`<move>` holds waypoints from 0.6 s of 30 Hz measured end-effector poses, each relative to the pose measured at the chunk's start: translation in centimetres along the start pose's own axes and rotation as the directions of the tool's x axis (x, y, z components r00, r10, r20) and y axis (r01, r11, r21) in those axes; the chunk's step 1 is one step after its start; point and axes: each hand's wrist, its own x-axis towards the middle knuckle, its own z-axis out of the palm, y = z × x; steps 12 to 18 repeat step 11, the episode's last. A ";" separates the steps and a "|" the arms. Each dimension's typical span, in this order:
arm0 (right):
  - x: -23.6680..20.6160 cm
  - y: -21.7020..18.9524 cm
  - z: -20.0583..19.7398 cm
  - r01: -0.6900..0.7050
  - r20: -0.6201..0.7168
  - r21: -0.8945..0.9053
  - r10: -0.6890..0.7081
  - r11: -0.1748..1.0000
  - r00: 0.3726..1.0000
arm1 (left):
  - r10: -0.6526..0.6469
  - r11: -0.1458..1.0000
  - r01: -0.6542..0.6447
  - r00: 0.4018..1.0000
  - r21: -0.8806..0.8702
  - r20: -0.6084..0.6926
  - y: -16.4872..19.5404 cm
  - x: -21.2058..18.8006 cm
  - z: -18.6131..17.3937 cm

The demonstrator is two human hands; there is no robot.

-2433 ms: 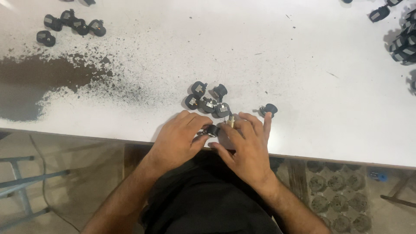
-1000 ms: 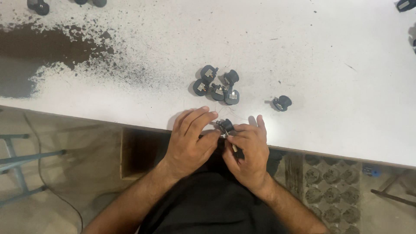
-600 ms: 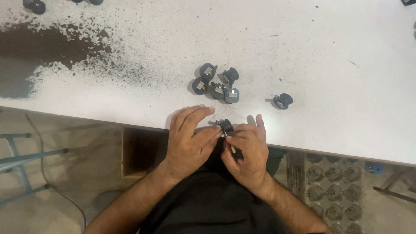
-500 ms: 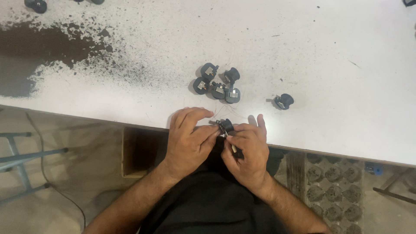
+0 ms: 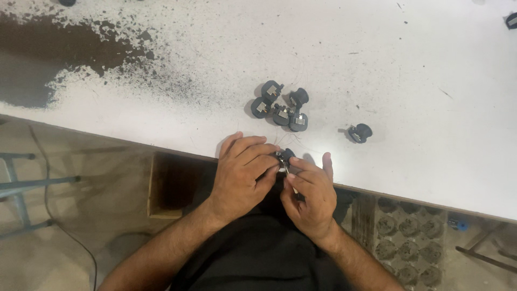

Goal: The person sits at a white workbench fitting small black roller components into wheel hub assemblies one at a time, using a small hand tool to help seat each part, and sets each finished wheel assembly aside as completed units accumulate on the bench.

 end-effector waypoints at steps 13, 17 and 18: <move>1.9 -1.4 -1.0 -0.022 0.069 -0.061 0.026 0.998 0.997 | -0.026 0.998 0.031 0.996 -0.052 0.088 0.0 0.5 -1.0; 1.9 -1.4 -1.0 -0.022 0.069 -0.061 0.026 0.998 0.997 | -0.026 0.998 0.031 0.996 -0.052 0.088 0.0 0.5 -1.0; 1.9 -1.4 -1.0 -0.022 0.069 -0.061 0.026 0.998 0.997 | -0.026 0.998 0.031 0.996 -0.052 0.088 0.0 0.5 -1.0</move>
